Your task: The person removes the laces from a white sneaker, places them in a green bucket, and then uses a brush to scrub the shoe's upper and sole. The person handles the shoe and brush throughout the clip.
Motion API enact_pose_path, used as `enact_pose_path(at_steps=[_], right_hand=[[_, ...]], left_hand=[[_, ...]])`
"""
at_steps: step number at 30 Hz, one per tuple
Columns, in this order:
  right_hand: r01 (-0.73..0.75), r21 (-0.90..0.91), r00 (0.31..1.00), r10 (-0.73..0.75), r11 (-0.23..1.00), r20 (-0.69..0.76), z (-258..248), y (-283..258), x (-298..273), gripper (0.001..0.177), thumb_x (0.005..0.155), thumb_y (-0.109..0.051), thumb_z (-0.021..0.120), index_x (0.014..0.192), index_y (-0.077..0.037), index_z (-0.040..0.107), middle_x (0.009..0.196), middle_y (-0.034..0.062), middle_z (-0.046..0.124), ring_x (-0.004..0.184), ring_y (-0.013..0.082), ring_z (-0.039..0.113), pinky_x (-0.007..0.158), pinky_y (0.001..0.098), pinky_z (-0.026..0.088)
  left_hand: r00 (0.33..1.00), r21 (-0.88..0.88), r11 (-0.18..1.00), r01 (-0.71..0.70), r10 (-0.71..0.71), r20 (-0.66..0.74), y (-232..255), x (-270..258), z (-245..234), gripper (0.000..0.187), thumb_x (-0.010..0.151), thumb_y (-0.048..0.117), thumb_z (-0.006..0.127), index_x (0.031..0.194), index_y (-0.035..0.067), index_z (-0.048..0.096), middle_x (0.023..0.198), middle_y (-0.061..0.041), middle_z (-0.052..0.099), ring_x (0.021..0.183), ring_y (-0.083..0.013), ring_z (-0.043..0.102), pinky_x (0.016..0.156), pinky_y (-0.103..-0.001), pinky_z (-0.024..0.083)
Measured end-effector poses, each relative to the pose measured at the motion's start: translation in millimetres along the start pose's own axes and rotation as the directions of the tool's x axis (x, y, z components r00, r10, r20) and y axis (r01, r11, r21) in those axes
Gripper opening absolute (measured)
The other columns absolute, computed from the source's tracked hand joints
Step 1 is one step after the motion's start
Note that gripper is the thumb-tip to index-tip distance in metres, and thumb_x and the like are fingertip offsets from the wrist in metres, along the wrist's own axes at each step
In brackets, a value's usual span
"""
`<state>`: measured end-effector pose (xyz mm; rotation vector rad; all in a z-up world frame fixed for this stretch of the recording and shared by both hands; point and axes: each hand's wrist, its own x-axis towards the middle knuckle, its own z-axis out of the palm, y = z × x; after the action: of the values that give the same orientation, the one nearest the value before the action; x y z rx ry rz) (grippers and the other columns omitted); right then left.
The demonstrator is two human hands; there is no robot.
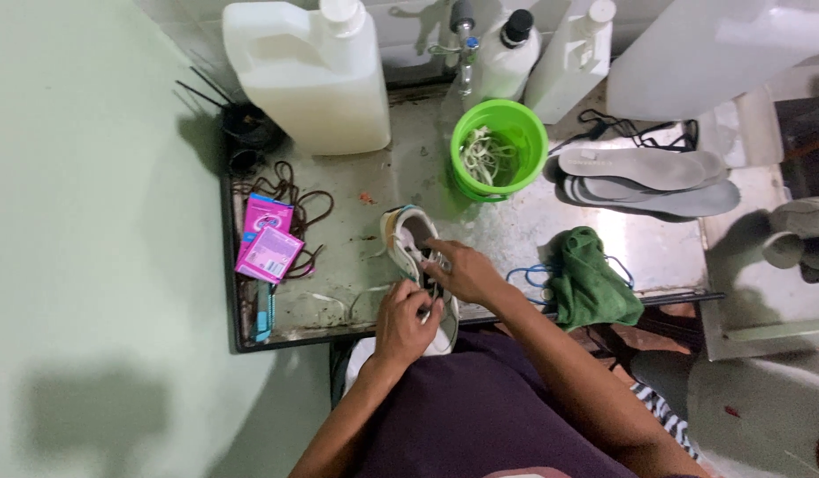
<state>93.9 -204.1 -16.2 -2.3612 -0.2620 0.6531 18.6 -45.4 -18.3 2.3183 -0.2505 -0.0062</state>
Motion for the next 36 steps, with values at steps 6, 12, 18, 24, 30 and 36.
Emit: enact_pose_path(at_steps=[6, 12, 18, 24, 30, 36], right_hand=[[0.058, 0.074, 0.997, -0.061, 0.996, 0.047, 4, -5, 5, 0.049, 0.087, -0.049, 0.057, 0.126, -0.019, 0.060, 0.116, 0.0203, 0.065, 0.106, 0.0458, 0.063, 0.090, 0.0610, 0.048], [-0.010, 0.149, 0.997, -0.002, 0.989, 0.083, 5, -10, 6, 0.049, 0.093, -0.053, 0.044, 0.121, -0.018, 0.062, 0.117, 0.0187, 0.066, 0.112, 0.0428, 0.061, 0.096, 0.0594, 0.047], [-0.069, 0.088, 0.997, 0.071, 0.994, -0.014, -5, 3, 2, 0.034, 0.092, -0.037, 0.052, 0.117, -0.017, 0.063, 0.111, 0.0179, 0.067, 0.108, 0.0401, 0.064, 0.092, 0.0581, 0.050], [0.009, 0.126, 0.998, -0.001, 0.992, -0.066, 8, 7, 0, 0.035, 0.091, -0.030, 0.051, 0.121, -0.013, 0.058, 0.111, 0.0256, 0.062, 0.103, 0.0476, 0.063, 0.087, 0.0627, 0.050], [-0.066, 0.147, 0.993, 0.079, 0.987, -0.088, 1, 14, -6, 0.038, 0.087, -0.031, 0.050, 0.122, -0.017, 0.057, 0.104, 0.0128, 0.065, 0.087, 0.0301, 0.064, 0.075, 0.0411, 0.045], [-0.055, 0.188, 0.993, 0.073, 0.981, -0.091, 10, 11, -3, 0.042, 0.085, -0.025, 0.050, 0.125, -0.016, 0.055, 0.107, 0.0128, 0.068, 0.083, 0.0266, 0.063, 0.075, 0.0389, 0.045]], left_hand=[[0.943, 0.234, 0.935, -0.266, 0.202, 0.264, 4, -2, -21, 0.026, 0.088, 0.028, 0.064, 0.070, 0.010, 0.059, 0.082, -0.006, 0.054, 0.102, -0.0280, 0.058, 0.097, -0.050, 0.038], [0.968, 0.291, 0.953, -0.085, 0.010, 0.251, -14, -11, 12, 0.021, 0.093, 0.026, 0.053, 0.100, 0.009, 0.061, 0.076, -0.011, 0.069, 0.092, -0.0295, 0.066, 0.100, -0.055, 0.037], [0.901, -0.090, 0.990, -0.108, 0.135, 0.411, 22, -9, -44, 0.019, 0.097, 0.017, 0.048, 0.095, 0.006, 0.063, 0.086, -0.016, 0.067, 0.103, -0.0368, 0.061, 0.100, -0.057, 0.037], [0.910, -0.064, 0.998, 0.010, 0.017, 0.414, 35, -6, -42, 0.018, 0.094, 0.017, 0.052, 0.094, 0.004, 0.064, 0.074, -0.018, 0.067, 0.082, -0.0406, 0.066, 0.072, -0.051, 0.050], [0.831, -0.245, 0.969, -0.045, 0.172, 0.528, 45, -13, -69, 0.020, 0.095, 0.028, 0.052, 0.088, 0.010, 0.058, 0.077, -0.008, 0.065, 0.076, -0.0309, 0.059, 0.072, -0.040, 0.041], [0.850, -0.343, 0.932, -0.120, 0.275, 0.450, 62, -24, -88, 0.021, 0.093, 0.029, 0.055, 0.091, 0.010, 0.064, 0.092, -0.004, 0.066, 0.089, -0.0237, 0.060, 0.082, -0.036, 0.045]])
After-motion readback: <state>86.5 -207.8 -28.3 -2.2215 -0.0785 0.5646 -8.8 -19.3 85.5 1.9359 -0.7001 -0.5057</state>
